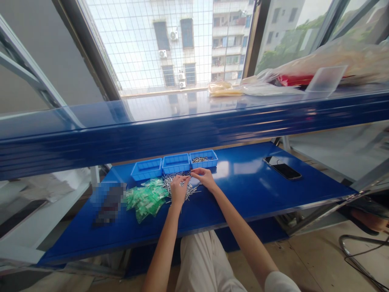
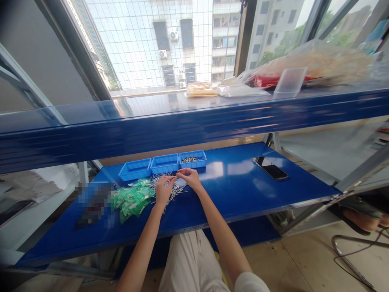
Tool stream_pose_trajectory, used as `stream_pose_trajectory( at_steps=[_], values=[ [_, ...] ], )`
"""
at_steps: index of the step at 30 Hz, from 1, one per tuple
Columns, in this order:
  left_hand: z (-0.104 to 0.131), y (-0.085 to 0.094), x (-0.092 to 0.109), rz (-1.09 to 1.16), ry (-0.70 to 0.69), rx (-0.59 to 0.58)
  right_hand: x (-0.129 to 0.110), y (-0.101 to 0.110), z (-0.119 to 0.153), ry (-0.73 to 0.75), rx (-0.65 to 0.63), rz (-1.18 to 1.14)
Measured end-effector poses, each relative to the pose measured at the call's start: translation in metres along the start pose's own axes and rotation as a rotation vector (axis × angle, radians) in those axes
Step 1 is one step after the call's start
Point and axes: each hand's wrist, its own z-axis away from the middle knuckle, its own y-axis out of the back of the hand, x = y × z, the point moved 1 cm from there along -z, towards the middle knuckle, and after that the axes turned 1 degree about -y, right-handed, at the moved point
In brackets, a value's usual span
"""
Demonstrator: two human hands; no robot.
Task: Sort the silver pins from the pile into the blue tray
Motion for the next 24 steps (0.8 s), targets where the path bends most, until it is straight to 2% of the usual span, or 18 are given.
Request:
stream_pose_trajectory(
  at_steps=[6,10,13,18,24],
  values=[
    [-0.0004,-0.0011,0.0017,0.021,-0.035,-0.012,0.0005,-0.0004,-0.0004,0.009,-0.030,-0.044],
    [-0.0015,0.0009,0.0024,0.030,0.021,0.057,0.0007,0.0003,-0.0005,0.028,-0.050,0.023],
    [-0.0022,0.0025,0.0027,0.032,0.049,0.107,0.0011,-0.0011,0.0003,0.076,-0.122,0.094],
    [-0.0019,0.0043,0.0039,0.037,0.058,0.114,0.0005,-0.0023,0.0011,0.119,-0.181,0.190],
    [-0.0014,0.0018,0.0028,0.068,0.070,0.074,0.0006,-0.0020,0.0002,0.026,-0.151,0.003]
  ],
)
